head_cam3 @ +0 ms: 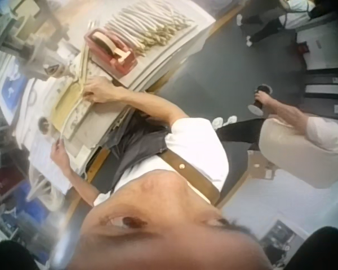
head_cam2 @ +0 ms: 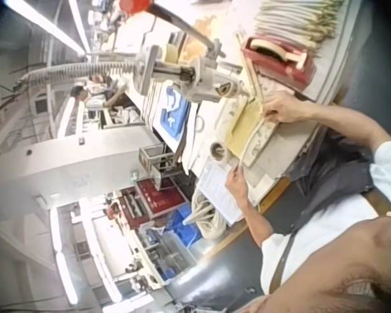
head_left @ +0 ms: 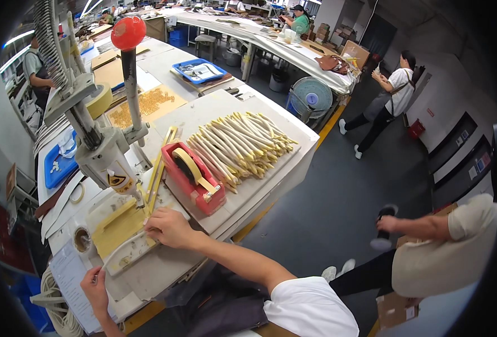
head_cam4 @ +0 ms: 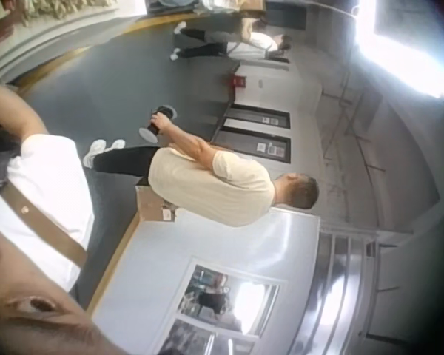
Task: The person inserts a white cord into a yellow plastic sleeve, aligns it under a press machine, and activates the press to secure the sleeve. They then remove the finished unit and repeat the process with a new cord and sleeve.
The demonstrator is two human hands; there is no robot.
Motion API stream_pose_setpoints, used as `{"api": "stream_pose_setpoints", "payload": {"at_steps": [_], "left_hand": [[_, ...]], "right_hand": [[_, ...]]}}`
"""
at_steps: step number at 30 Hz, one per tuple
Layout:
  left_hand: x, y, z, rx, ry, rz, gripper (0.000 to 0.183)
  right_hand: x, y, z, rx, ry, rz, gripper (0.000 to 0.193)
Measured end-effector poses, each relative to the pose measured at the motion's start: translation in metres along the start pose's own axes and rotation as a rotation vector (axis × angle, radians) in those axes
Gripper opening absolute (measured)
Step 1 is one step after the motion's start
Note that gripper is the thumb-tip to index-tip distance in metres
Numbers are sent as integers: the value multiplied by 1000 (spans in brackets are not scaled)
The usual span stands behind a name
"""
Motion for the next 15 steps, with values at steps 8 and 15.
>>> {"api": "stream_pose_setpoints", "payload": {"at_steps": [8, 15], "left_hand": [[-19, -8, 0, -5, -110, 19, 17], [-31, -3, 3, -31, -160, 166, 13]], "right_hand": [[-3, 4, 0, -27, 16, 26, 13], [-1, 9, -2, -13, -45, -52, 27]]}}
Point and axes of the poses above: each hand's wrist, its own z-axis towards the middle knuckle, its own y-axis out of the back of the hand, x = y × z, the point moved 4 cm from there along z, towards the middle knuckle, and after that the axes turned 12 degrees about y, right-handed, at the moved point
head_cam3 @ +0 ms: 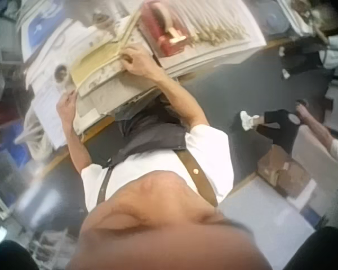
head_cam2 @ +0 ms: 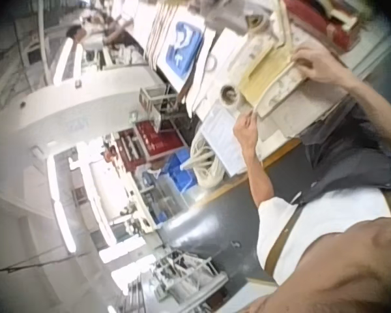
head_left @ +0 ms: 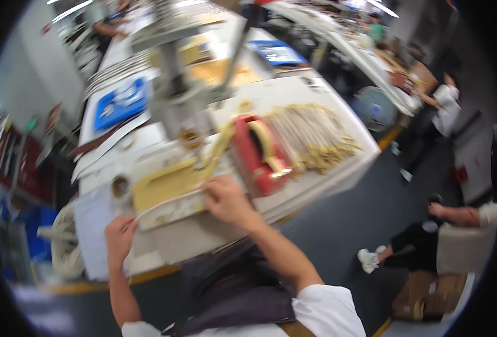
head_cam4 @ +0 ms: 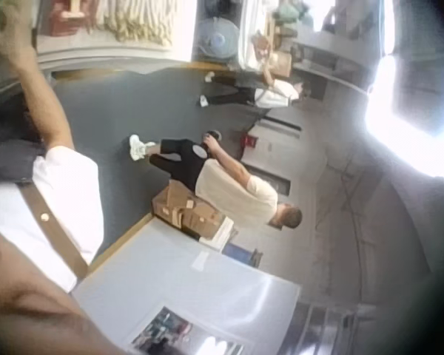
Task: The person inserts a white cord into a yellow plastic sleeve, aligns it under a press machine, and activates the press to secure the sleeve. They then remove the finished unit and repeat the process with a new cord and sleeve.
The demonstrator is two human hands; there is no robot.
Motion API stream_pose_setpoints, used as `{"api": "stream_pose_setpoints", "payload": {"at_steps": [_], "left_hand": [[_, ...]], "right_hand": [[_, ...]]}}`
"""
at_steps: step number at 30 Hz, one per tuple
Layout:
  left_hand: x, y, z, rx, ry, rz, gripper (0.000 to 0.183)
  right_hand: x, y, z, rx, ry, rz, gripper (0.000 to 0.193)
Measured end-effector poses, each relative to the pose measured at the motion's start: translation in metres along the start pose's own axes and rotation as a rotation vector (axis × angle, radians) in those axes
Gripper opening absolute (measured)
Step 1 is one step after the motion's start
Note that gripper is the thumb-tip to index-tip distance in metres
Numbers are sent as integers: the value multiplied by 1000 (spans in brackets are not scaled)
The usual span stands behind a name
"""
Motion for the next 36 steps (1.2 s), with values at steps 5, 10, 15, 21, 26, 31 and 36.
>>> {"api": "stream_pose_setpoints", "payload": {"at_steps": [5, 10, 15, 21, 26, 31, 36], "left_hand": [[0, 8, -3, 19, 1, -47, 13], [-3, 9, -7, 3, -10, -56, 13], [-6, 9, -4, -23, -62, 9, 13], [-4, 11, -5, -69, -140, 86, 12], [-7, 11, -6, -81, -175, 99, 14], [-8, 11, -7, -85, -201, 165, 14], [-7, 9, -6, -95, -205, 186, 13]], "right_hand": [[8, 4, 5, 56, -131, 60, 25], [5, 2, 7, 78, -189, 94, 24], [6, 1, 9, 85, -136, 40, 21], [7, -2, 9, 88, -63, 3, 14], [9, -3, 9, 75, -61, 7, 13], [14, -5, 12, 87, -11, -18, 12], [12, -4, 11, 68, -39, -9, 11]]}}
Point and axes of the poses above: each hand's wrist, its own z-axis towards the middle knuckle, its own y-axis out of the back of the hand, x = y × z, the point moved 4 cm from there along z, towards the middle knuckle, and after that the axes turned 12 degrees about y, right-handed, at the moved point
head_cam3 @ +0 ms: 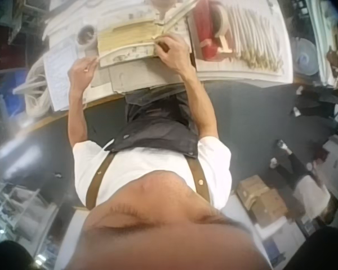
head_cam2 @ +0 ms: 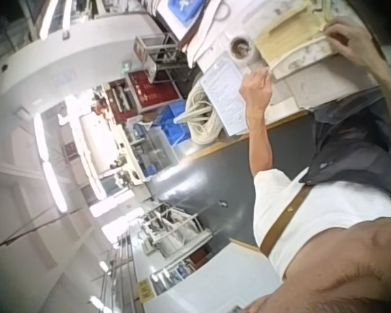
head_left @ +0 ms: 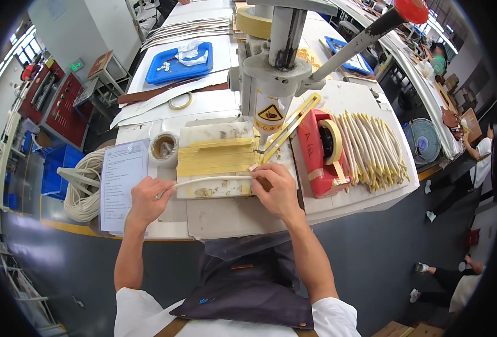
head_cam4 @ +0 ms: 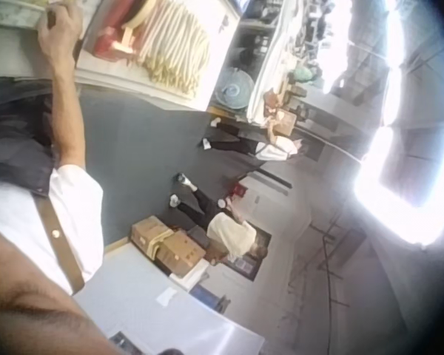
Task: The person inserts a white cord into a yellow plastic sleeve, aligns it under a press machine, and activates the press to secure the sleeve. They then remove the finished unit and repeat the process with a new cord and sleeve.
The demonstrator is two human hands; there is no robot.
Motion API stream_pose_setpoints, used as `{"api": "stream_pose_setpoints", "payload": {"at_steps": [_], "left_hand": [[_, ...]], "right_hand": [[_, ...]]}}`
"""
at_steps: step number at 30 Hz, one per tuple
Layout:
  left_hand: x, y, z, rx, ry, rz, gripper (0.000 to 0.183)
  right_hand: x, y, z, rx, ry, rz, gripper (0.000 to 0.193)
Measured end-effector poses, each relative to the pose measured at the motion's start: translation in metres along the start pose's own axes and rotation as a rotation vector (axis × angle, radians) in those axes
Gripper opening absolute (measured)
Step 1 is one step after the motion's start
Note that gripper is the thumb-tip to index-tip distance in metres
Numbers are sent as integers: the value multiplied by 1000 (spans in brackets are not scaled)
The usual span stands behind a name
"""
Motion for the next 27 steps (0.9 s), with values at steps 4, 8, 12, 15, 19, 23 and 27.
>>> {"api": "stream_pose_setpoints", "payload": {"at_steps": [4, 8, 12, 15, 19, 23, 27], "left_hand": [[4, -2, 0, -15, -28, -10, 13], [8, -4, 4, -8, -63, -46, 13], [7, -3, 5, 9, -50, -52, 13], [9, 0, 2, 4, -61, -55, 13], [8, -4, 5, -10, -100, -78, 12], [2, -1, 8, 33, -104, -32, 9], [1, -2, 9, -10, -123, -22, 6]], "right_hand": [[-1, 0, -1, 32, -23, -2, 12], [-1, -2, -1, 23, -15, -27, 11], [-1, -2, -1, 20, -11, -39, 12], [3, -3, 1, 16, 2, -34, 12], [0, -3, -2, -18, 31, -55, 13], [2, -4, -2, -25, -7, -23, 13], [-1, -3, -4, 19, 51, -42, 21]]}}
Point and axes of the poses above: each hand's wrist, its own z-axis towards the middle knuckle, its own y-axis out of the back of the hand, x = y × z, the point moved 4 cm from there along z, towards the middle knuckle, and after that the axes turned 12 degrees about y, right-handed, at the moved point
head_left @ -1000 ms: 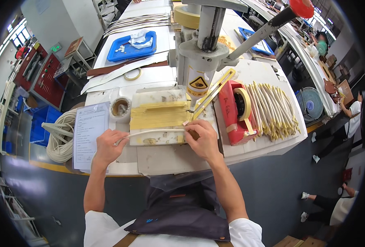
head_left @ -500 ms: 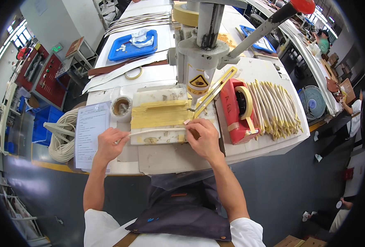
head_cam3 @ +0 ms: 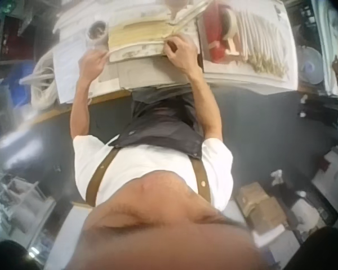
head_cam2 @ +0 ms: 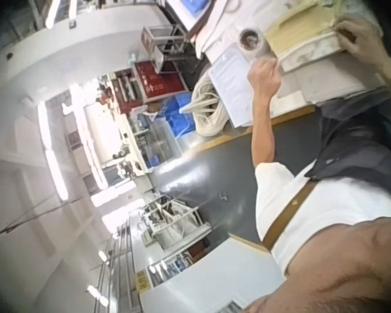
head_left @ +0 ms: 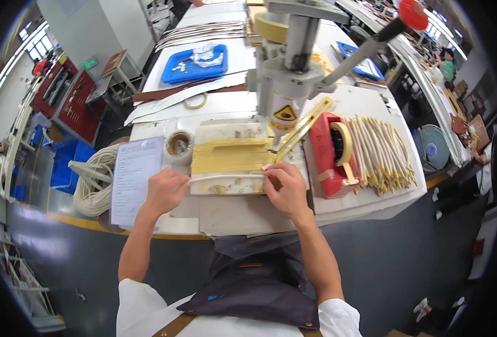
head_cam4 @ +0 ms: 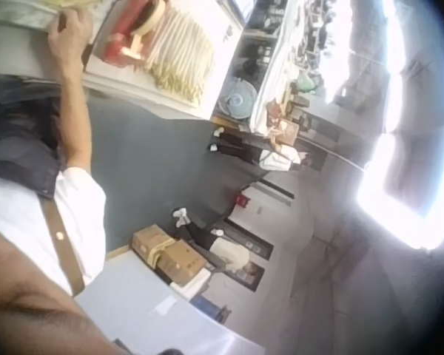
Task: The person inserts a white cord into a yellow plastic sleeve, aligns it under a press machine, and activates the press to secure the sleeve. They then remove the finished unit and repeat the process with a new cord and sleeve.
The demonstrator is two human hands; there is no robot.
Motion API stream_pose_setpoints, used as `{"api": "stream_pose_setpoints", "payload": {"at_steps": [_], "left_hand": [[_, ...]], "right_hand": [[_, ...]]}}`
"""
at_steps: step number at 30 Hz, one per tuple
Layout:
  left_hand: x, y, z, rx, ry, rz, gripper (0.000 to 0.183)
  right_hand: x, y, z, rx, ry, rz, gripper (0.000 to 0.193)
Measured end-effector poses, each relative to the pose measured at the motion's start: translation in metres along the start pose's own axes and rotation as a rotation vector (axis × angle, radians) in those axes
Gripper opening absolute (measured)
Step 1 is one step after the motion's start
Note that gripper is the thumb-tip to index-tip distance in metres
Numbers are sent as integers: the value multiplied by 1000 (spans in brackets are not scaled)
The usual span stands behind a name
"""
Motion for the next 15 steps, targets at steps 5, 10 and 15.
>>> {"api": "stream_pose_setpoints", "payload": {"at_steps": [5, 10, 15], "left_hand": [[0, 9, -14, -75, 30, -131, 4], [-27, 14, -47, 93, 310, -606, 3], [-103, -23, -68, 368, 443, -1104, 8]], "right_hand": [[39, 76, 8, -40, -124, 89, 33], [-2, 187, 12, -70, -404, -320, 23], [-34, 190, 19, 247, -881, 45, 26]]}}
Point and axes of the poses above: each hand's wrist, its own z-axis towards the middle knuckle, its own y-axis out of the back of the hand, x = y × z, the point moved 4 cm from there along z, towards the middle knuckle, and after that the axes turned 12 degrees about y, right-handed, at the moved point
